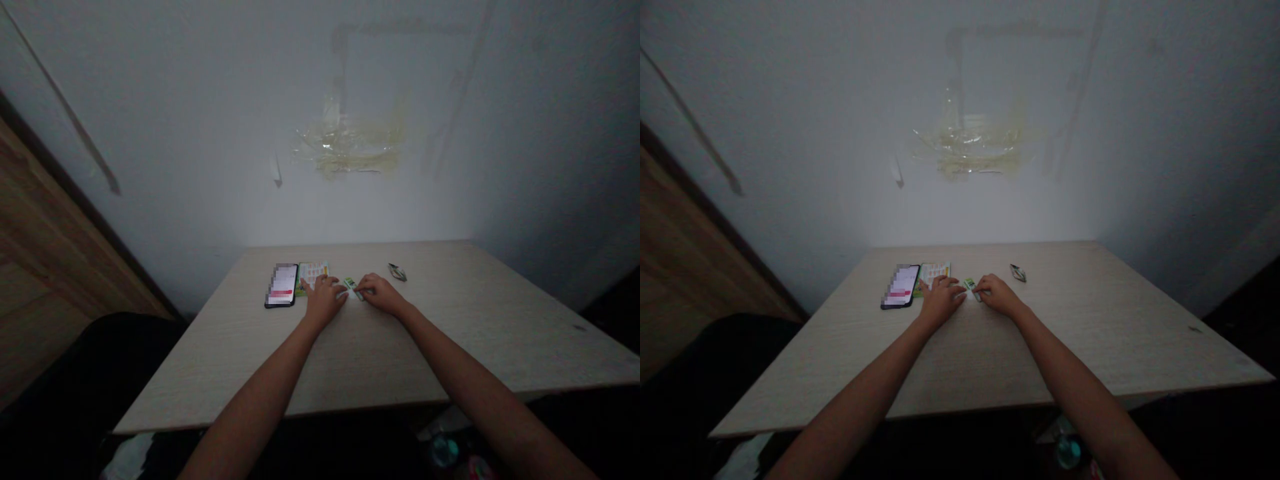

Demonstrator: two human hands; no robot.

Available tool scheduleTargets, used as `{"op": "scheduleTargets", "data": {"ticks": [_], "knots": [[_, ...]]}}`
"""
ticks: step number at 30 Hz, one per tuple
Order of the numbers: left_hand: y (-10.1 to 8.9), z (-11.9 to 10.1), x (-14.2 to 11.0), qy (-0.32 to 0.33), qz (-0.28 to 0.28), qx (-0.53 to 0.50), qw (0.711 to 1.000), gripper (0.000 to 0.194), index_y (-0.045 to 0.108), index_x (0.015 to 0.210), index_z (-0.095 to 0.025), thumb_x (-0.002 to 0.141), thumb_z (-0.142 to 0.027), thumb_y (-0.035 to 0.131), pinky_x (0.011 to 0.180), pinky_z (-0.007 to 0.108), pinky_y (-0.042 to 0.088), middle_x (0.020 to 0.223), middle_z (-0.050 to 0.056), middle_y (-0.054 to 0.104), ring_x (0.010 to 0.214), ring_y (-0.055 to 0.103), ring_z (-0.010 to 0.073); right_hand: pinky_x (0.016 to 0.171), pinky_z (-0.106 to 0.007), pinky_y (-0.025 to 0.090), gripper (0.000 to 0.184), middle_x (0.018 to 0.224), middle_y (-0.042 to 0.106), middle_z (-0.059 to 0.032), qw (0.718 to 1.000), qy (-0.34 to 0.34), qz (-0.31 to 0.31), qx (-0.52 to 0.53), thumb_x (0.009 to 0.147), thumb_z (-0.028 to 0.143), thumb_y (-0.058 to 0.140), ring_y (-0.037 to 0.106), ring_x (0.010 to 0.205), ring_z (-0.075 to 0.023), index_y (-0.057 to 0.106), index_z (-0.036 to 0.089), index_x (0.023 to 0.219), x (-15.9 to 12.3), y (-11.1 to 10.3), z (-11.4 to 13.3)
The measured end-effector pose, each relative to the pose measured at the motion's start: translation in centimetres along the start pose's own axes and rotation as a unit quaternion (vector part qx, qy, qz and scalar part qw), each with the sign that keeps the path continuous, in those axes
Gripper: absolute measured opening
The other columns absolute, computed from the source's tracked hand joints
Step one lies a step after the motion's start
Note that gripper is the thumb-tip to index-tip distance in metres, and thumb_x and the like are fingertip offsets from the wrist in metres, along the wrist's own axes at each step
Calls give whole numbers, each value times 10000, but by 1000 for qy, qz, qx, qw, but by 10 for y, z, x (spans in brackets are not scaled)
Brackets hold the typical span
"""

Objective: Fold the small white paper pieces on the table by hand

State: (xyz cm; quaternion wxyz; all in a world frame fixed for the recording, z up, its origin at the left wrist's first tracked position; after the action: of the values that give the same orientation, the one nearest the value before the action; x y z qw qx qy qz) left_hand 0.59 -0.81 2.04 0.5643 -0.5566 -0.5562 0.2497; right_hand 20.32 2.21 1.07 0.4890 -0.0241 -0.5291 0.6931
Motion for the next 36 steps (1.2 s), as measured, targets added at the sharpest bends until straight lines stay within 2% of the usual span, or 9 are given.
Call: {"op": "scheduleTargets", "data": {"ticks": [4,8,16,23,29,36], "knots": [[0,-1,0,-5,11,1,1000,247,728,1095,-397,889,-407,594,1099,771,57,1338,22,610,1337,380,345,952,-400,478,269,1023,723,-67,1000,-15,-22,-9,820,123,611,620,1023,-222,765,246,1002,-1,2,-4],[1,-2,1,-11,9,0,1000,242,732,1082,-427,880,-395,604,1108,760,82,1364,5,586,1346,367,355,995,-427,470,285,1132,717,-67,1000,-27,-8,-9,827,137,616,612,1103,-232,756,257,1044,-1,5,-8],[-1,-1,1,-3,-3,-8,1000,237,732,1085,-390,887,-369,603,1090,787,31,1356,25,587,1341,380,340,960,-410,475,222,1050,722,-90,998,-25,9,-64,875,200,613,612,1050,-236,756,221,1043,0,1,-7],[0,-4,-1,18,16,-9,1000,257,725,1077,-410,882,-508,588,1063,808,-14,1335,2,604,1329,386,333,868,-373,488,181,919,675,-92,996,9,3,-90,863,217,643,598,937,-225,764,199,997,0,1,0],[1,-4,-1,3,17,-1,1000,276,720,1093,-409,862,-518,613,1059,812,-5,1350,16,588,1327,379,345,959,-379,466,198,1071,692,-87,999,-3,1,-54,880,186,608,599,1048,-221,749,208,1018,0,4,-5],[2,-3,0,-14,16,-6,1000,285,727,1085,-397,843,-518,638,1076,792,-21,1386,22,559,1344,354,365,941,-363,462,231,1027,708,-81,997,7,36,-75,870,154,599,606,1007,-217,747,199,1042,0,-1,-4]]}}
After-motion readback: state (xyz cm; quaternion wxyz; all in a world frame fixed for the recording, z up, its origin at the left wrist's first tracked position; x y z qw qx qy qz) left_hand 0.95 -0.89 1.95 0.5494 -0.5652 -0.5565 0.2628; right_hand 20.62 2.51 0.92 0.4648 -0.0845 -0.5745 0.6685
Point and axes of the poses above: each hand's wrist, its own x-axis towards the middle knuckle, its own y-axis out of the palm, z = x × y, the point moved 2 cm from there along x, towards the middle knuckle
